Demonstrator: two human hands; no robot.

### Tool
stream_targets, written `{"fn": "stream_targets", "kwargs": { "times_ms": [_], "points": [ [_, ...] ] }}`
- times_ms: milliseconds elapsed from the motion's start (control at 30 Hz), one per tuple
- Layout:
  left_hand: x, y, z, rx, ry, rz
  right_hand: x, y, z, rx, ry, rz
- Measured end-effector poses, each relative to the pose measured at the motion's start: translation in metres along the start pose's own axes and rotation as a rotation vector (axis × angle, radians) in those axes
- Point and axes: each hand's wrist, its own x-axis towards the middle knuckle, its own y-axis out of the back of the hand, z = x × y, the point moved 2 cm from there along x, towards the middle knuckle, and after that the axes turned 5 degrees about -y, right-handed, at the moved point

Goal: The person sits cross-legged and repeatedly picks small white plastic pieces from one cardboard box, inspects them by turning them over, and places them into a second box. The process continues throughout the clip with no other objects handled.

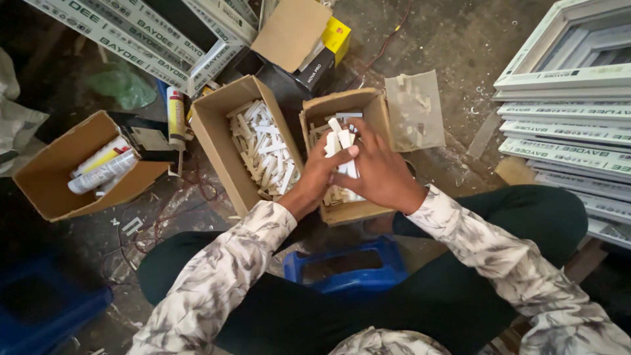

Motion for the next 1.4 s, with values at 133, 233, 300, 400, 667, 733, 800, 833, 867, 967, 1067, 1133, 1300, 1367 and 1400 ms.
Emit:
{"fn": "stream_targets", "kwargs": {
  "times_ms": [133,233,300,400,667,733,800,833,867,967,1067,1133,1300,1367,1400],
  "points": [
    [-0.002,0.005,0.013,0.015,-0.049,0.029,-0.002,0.012,0.005,0.180,0.187,-0.022],
    [-0.007,0.008,0.024,-0.004,0.038,-0.007,0.001,0.008,0.031,0.672,-0.041,-0.062],
    [-0.013,0.006,0.027,-0.010,0.076,-0.037,-0.003,0.000,0.056,1.049,-0.410,-0.091],
    [-0.016,0.002,0.029,0.008,0.042,-0.066,0.000,-0.008,0.086,1.457,-0.523,-0.174],
    [-0.015,0.002,0.034,0.054,0.070,0.032,-0.005,-0.045,0.113,1.392,-0.515,-0.371],
    [-0.013,0.002,0.032,0.031,0.015,-0.007,-0.007,-0.077,0.103,1.492,-0.825,-0.461],
    [-0.014,0.006,0.029,0.015,-0.037,-0.018,-0.011,-0.086,0.095,1.398,-0.837,-0.471],
    [-0.013,0.009,0.028,0.008,-0.065,-0.012,-0.010,-0.083,0.092,1.430,-0.749,-0.429],
    [-0.013,0.011,0.027,0.002,-0.094,-0.006,-0.010,-0.074,0.089,1.458,-0.658,-0.386],
    [-0.011,0.017,0.023,0.128,-0.176,0.062,-0.014,-0.046,0.071,1.221,-0.532,-0.312],
    [-0.012,0.015,0.015,0.157,-0.198,0.107,-0.011,-0.034,0.037,0.810,-0.182,-0.131],
    [-0.012,0.014,0.014,0.184,-0.237,0.112,-0.008,-0.028,0.026,0.666,-0.161,-0.112],
    [-0.012,0.014,0.025,0.083,-0.202,0.185,-0.005,-0.008,0.033,0.721,-0.392,-0.180],
    [-0.014,0.009,0.031,0.008,-0.130,0.211,-0.015,0.001,0.034,0.806,-0.393,-0.095],
    [-0.016,0.006,0.034,-0.003,-0.118,0.189,-0.021,0.004,0.032,0.846,-0.393,-0.055]
  ]
}}
